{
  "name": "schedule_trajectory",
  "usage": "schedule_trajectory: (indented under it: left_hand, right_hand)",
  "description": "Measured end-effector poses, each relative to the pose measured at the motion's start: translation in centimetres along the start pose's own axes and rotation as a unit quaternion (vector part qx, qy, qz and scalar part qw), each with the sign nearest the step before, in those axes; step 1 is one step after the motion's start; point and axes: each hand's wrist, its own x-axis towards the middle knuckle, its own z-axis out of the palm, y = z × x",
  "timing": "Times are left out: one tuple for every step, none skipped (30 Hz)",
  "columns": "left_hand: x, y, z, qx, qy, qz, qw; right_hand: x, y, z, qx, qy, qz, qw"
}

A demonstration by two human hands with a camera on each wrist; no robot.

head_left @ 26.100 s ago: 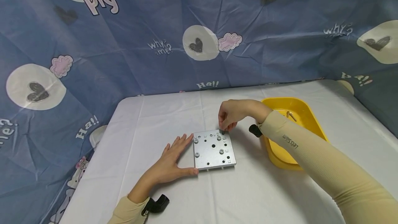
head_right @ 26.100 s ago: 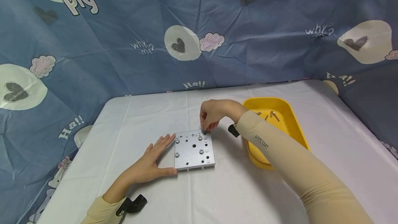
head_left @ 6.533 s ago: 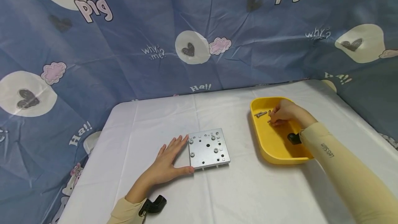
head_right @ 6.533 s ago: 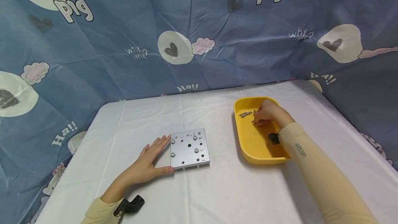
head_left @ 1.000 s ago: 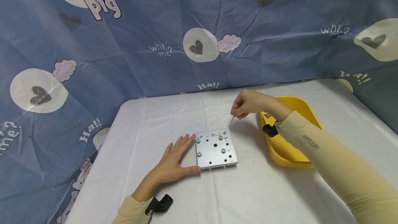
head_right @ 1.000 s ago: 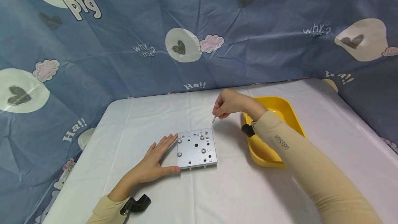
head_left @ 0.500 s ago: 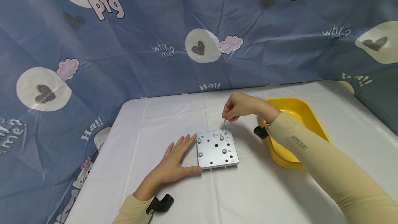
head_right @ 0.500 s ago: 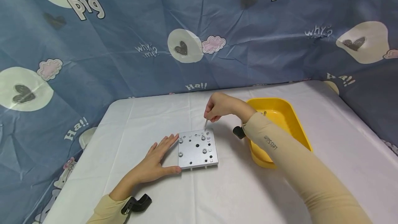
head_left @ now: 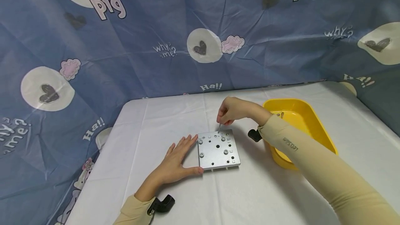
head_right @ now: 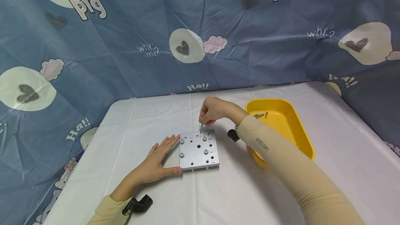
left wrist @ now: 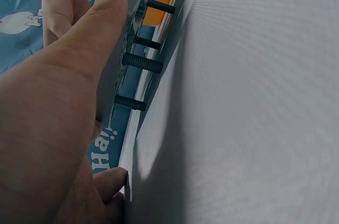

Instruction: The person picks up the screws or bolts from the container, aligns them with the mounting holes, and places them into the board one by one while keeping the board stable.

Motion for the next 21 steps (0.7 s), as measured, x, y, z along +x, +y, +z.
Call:
schedule_trajectory:
  left_hand:
    - [0.0, 0.0, 0.0, 0.000, 0.002, 0.003, 1.0000]
    - [0.0, 0.0, 0.0, 0.001, 0.003, 0.005, 1.0000]
    - [0.0, -0.1, 0.0, 0.001, 0.003, 0.006, 1.0000]
    - [0.0, -0.1, 0.0, 0.002, 0.004, 0.007, 1.0000]
    - [0.0, -0.1, 0.0, 0.003, 0.002, 0.006, 1.0000]
    - [0.1, -0.1, 0.0, 0.003, 0.002, 0.006, 1.0000]
    - [0.1, -0.1, 0.0, 0.003, 0.001, 0.006, 1.0000]
    - [0.1, -0.1, 0.0, 0.003, 0.000, 0.006, 1.0000]
    - [0.1, -0.2, -0.1, 0.003, 0.000, 0.006, 1.0000]
    - [0.2, -0.2, -0.1, 0.004, 0.000, 0.006, 1.0000]
    - [0.2, -0.2, -0.1, 0.004, -0.001, 0.006, 1.0000]
    - [0.3, -0.3, -0.1, 0.004, 0.000, 0.007, 1.0000]
    - [0.3, -0.3, -0.1, 0.003, -0.001, 0.007, 1.0000]
    - [0.3, -0.3, -0.2, 0.004, -0.002, 0.007, 1.0000]
    - [0.3, -0.4, -0.2, 0.003, -0.003, 0.006, 1.0000]
    - [0.3, -0.4, -0.2, 0.002, -0.004, 0.005, 1.0000]
    - [0.3, -0.4, -0.2, 0.002, -0.005, 0.003, 1.0000]
    - [0.3, -0.4, -0.2, 0.002, -0.004, 0.003, 1.0000]
    - [0.3, -0.4, -0.2, 0.001, -0.005, 0.002, 1.0000]
    - [0.3, -0.4, -0.2, 0.001, -0.005, 0.002, 1.0000]
    - [0.3, -0.4, -0.3, 0.000, -0.006, 0.001, 1.0000]
  right_hand:
    - [0.1, -0.1, 0.1, -0.001, -0.001, 0.000, 1.000]
    - [0.2, -0.1, 0.2, 0.000, -0.003, -0.001, 1.000]
    - [0.2, -0.2, 0.3, 0.000, -0.003, 0.001, 1.000]
    - [0.3, -0.3, 0.4, 0.000, -0.005, 0.002, 1.000]
    - [0.4, -0.4, 0.5, 0.000, -0.006, 0.003, 1.000]
    - [0.4, -0.4, 0.6, -0.001, -0.007, 0.004, 1.000]
    - [0.5, -0.5, 0.6, -0.004, -0.008, 0.006, 1.000]
    - [0.5, -0.6, 0.7, -0.005, -0.008, 0.006, 1.000]
    - [0.5, -0.6, 0.7, -0.007, -0.009, 0.007, 1.000]
    - [0.5, -0.7, 0.8, -0.009, -0.010, 0.007, 1.000]
    - [0.6, -0.7, 0.8, -0.012, -0.011, 0.006, 1.000]
    - [0.7, -0.7, 0.9, -0.013, -0.012, 0.005, 1.000]
    - [0.8, -0.8, 1.0, -0.014, -0.012, 0.005, 1.000]
    - [0.8, -0.8, 1.0, -0.015, -0.013, 0.004, 1.000]
    - [0.9, -0.9, 1.1, -0.017, -0.013, 0.004, 1.000]
    - [1.0, -0.9, 1.2, -0.018, -0.013, 0.003, 1.000]
    - [1.1, -1.0, 1.3, -0.020, -0.013, 0.002, 1.000]
    - [1.1, -1.1, 1.3, -0.021, -0.014, 0.001, 1.000]
    - [1.1, -1.2, 1.4, -0.024, -0.015, 0.000, 1.000]
    - [1.1, -1.2, 1.4, -0.025, -0.017, 0.000, 1.000]
    - [1.1, -1.2, 1.5, -0.026, -0.020, -0.001, 0.999]
